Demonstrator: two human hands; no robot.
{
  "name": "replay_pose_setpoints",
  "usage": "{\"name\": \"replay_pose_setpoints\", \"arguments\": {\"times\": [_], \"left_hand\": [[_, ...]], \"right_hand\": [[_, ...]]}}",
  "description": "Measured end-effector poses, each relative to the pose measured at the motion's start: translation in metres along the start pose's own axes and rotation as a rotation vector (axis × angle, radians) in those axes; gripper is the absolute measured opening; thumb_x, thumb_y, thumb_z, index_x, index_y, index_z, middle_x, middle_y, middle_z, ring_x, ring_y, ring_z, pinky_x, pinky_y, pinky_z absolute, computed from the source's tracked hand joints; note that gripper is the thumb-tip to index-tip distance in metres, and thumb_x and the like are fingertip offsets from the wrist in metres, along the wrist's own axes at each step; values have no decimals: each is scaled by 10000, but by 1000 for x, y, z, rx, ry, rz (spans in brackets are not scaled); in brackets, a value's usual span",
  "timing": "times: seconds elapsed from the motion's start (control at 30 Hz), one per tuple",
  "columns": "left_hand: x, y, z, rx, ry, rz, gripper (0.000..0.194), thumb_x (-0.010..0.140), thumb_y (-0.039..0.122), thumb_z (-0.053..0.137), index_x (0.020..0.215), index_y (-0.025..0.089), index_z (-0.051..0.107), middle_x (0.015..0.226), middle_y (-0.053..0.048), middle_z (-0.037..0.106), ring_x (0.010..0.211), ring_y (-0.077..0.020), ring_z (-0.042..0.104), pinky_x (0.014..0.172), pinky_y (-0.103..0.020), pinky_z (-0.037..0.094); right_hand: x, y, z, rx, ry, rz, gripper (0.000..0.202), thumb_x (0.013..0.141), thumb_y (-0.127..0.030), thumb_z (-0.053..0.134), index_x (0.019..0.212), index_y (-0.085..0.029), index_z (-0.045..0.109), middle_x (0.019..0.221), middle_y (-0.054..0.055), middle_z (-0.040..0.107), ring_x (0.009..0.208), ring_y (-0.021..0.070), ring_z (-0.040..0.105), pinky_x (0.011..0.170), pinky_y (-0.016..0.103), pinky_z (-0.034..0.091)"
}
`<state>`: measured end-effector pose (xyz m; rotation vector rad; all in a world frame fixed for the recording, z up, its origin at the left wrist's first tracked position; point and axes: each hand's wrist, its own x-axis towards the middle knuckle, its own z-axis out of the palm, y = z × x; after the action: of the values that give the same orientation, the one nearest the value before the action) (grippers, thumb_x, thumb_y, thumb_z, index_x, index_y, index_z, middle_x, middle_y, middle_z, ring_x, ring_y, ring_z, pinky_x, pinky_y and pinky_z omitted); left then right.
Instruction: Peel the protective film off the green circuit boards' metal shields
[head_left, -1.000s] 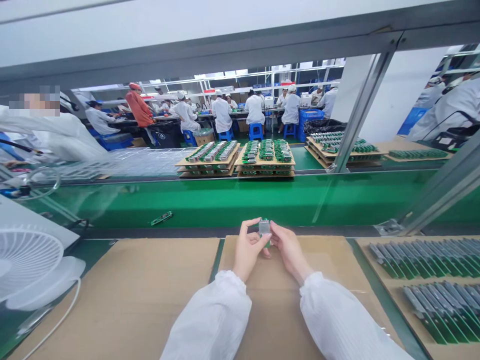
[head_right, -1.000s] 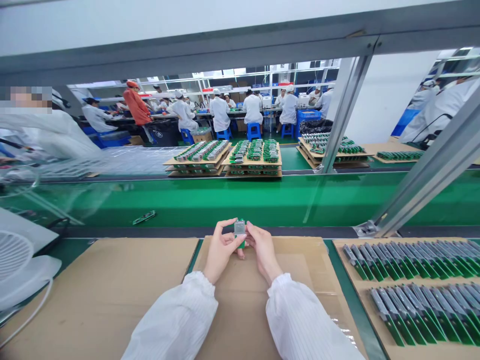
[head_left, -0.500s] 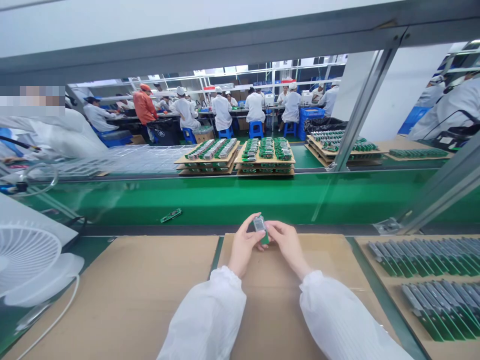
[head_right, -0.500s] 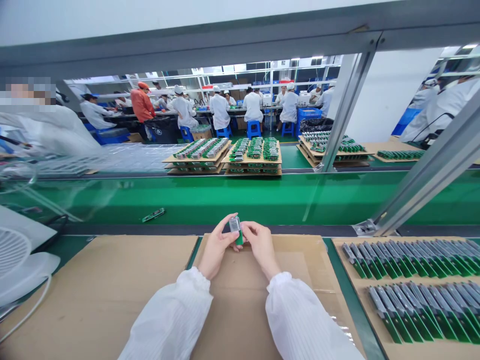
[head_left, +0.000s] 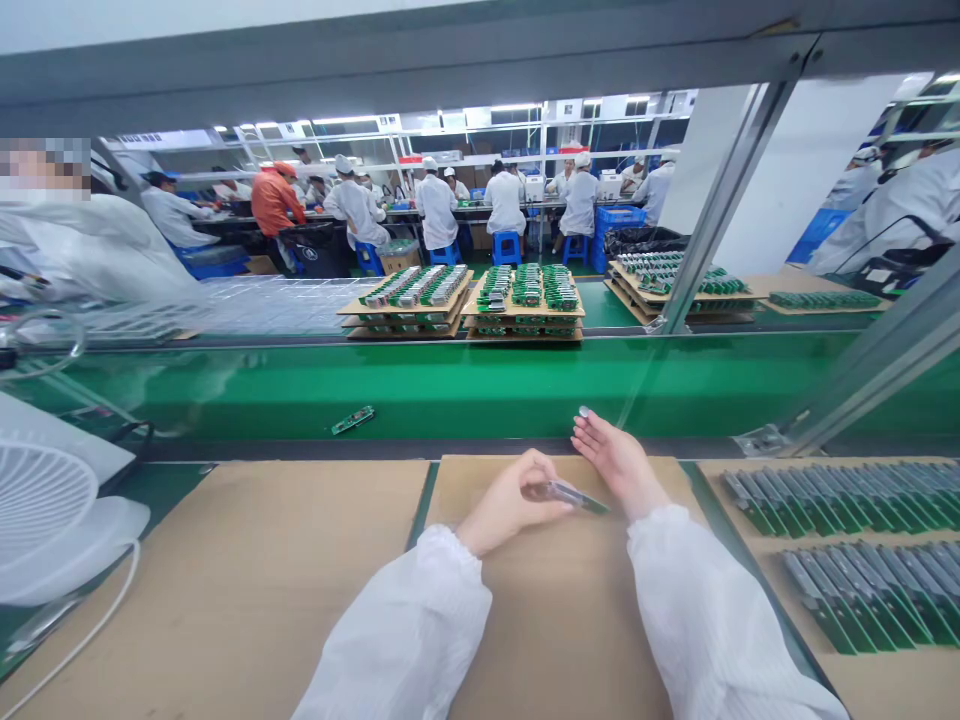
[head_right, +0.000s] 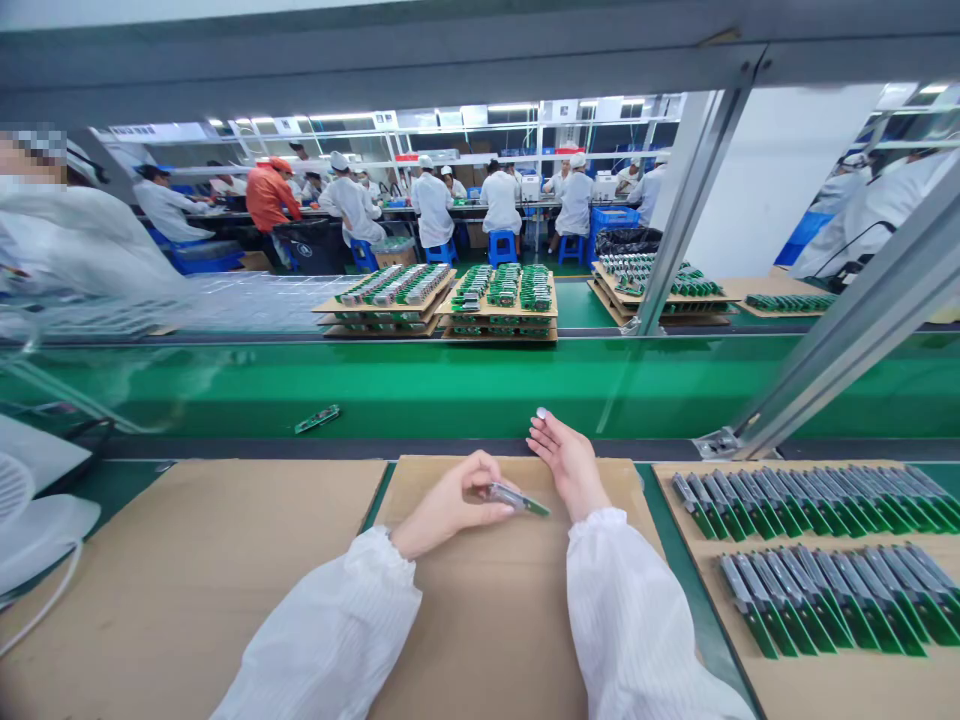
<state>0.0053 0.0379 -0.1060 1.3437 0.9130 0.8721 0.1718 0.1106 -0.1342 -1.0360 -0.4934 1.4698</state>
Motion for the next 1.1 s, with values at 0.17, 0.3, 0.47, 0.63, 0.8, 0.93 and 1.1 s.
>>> {"name": "replay_pose_setpoints", "arguments": {"times": [0.17,0.3,0.47,0.63,0.8,0.93,1.1], "left_hand": [[0,0,1,194,-181,-16,317,605,346,821,851,181,706,903,-65,688,879,-217,623,838,-347,441],[3,0,-3,365,-161,43,213,606,320,829,789,243,753,862,-34,683,936,-231,533,907,-361,356],[6,-9,-6,498,-83,66,149,685,273,778,831,265,756,897,-32,664,970,-237,488,918,-359,337],[7,-13,-7,558,-62,74,247,663,166,785,885,268,746,961,-28,614,1018,-229,492,952,-348,336],[7,-11,-7,578,-65,80,277,677,205,782,938,284,735,978,-28,635,1031,-230,509,961,-355,347],[5,-10,-10,568,-51,80,435,599,242,836,1013,299,716,1052,-29,666,1062,-237,544,954,-351,386],[5,-5,-49,591,246,57,398,736,267,727,1127,280,655,1208,-44,637,1111,-233,565,911,-323,449]], "right_hand": [[1,-12,-6,96,-31,123,141,819,-132,640,692,-180,678,628,0,681,561,91,633,590,191,557],[1,-11,-6,136,-42,153,131,830,-120,635,722,-177,682,633,-5,680,558,88,631,583,189,556],[3,-9,-6,154,-43,166,102,816,-121,658,736,-180,683,627,-10,678,562,92,631,582,195,557],[2,-9,-5,159,-42,167,108,825,-119,648,738,-174,682,630,-8,675,560,90,630,584,194,554],[1,-9,-4,159,-29,167,124,837,-114,629,737,-169,679,622,-10,669,555,90,627,583,197,557],[1,-9,-4,159,-26,167,101,817,-114,652,737,-171,678,622,-6,667,556,94,628,581,196,557],[2,-8,-5,155,-22,164,91,807,-112,659,743,-173,681,610,-6,670,551,94,629,579,191,562]]}}
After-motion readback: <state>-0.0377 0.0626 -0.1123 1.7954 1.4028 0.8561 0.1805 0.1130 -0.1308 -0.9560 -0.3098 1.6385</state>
